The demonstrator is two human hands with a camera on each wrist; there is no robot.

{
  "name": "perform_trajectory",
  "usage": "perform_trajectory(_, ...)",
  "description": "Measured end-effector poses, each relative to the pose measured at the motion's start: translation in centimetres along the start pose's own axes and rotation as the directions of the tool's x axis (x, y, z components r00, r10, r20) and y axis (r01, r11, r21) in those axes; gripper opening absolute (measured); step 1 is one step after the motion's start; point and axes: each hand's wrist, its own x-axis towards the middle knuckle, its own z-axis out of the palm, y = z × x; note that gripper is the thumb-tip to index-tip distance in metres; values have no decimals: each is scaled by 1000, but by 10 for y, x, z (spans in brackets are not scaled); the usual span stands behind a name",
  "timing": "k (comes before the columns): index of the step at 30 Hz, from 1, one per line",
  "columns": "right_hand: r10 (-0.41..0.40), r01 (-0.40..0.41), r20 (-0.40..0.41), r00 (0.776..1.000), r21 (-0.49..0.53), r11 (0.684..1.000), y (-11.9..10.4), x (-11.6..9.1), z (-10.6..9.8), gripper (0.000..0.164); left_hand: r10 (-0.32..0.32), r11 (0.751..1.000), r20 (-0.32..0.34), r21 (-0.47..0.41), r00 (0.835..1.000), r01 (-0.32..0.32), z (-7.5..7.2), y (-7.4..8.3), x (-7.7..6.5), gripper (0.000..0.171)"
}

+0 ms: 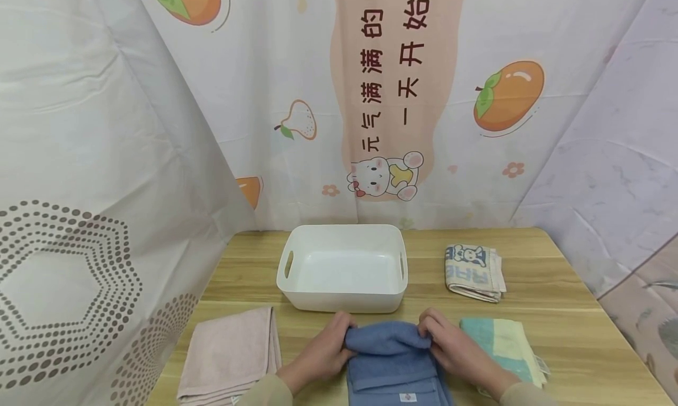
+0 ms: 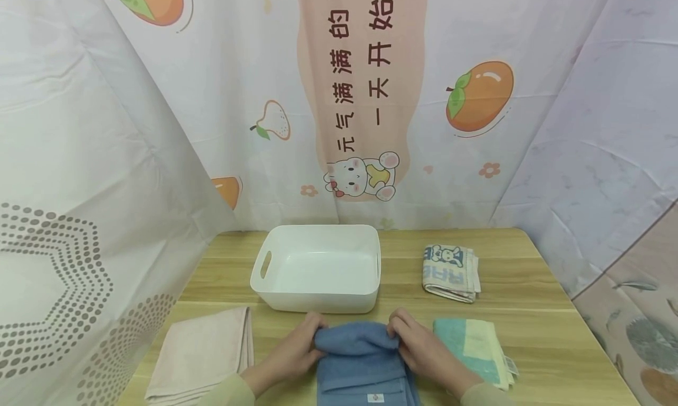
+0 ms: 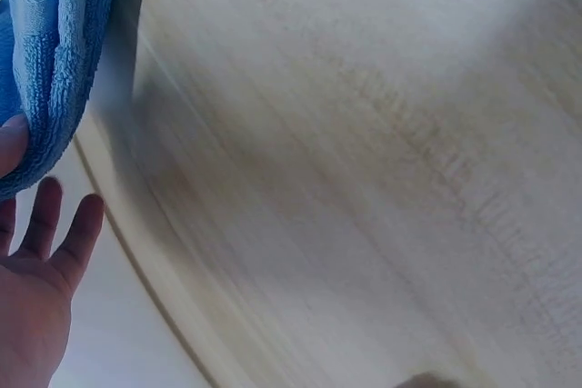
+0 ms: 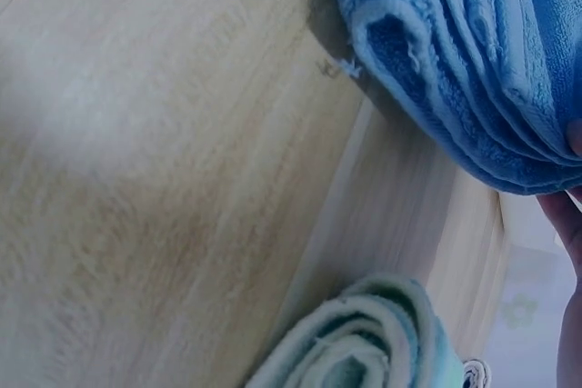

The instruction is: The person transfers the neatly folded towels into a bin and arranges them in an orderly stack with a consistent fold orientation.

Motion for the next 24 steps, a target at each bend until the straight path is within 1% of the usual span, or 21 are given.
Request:
perform_trajectory(3, 37, -37, 3, 999, -11, 999, 1, -1, 0, 52, -8, 1000, 15, -27, 1000, 9, -2, 1, 2, 34)
perform_trajectory(7, 82, -82, 16, 996, -20, 996, 1, -3, -2, 52, -42, 998, 44, -48, 998, 44, -4, 4, 3, 32)
perform_trajectory(10, 139, -138, 43, 989, -31, 990, 1, -5, -3, 51, -49, 997, 55, -63, 997, 52, -6, 6, 4, 29)
perform_trajectory(14, 223, -221, 71, 972, -32, 975, -1, -5, -6, 48, -29, 996, 47, -77, 998, 32, -8, 10, 5, 27)
perform_trajectory(19, 258, -260, 64, 964, 31, 965, 0, -7, -7, 46, -8, 997, 30, -75, 1000, 10, -8, 13, 7, 27)
perform_trajectory(21, 272, -276, 72, 960, 63, 959, 0, -8, -7, 45, -8, 996, 25, -86, 1000, 10, -9, 14, 7, 27)
perform_trajectory(24, 302, -310, 100, 948, 75, 948, 1, -9, -9, 45, 3, 994, 7, -111, 1000, -2, -9, 15, 7, 28)
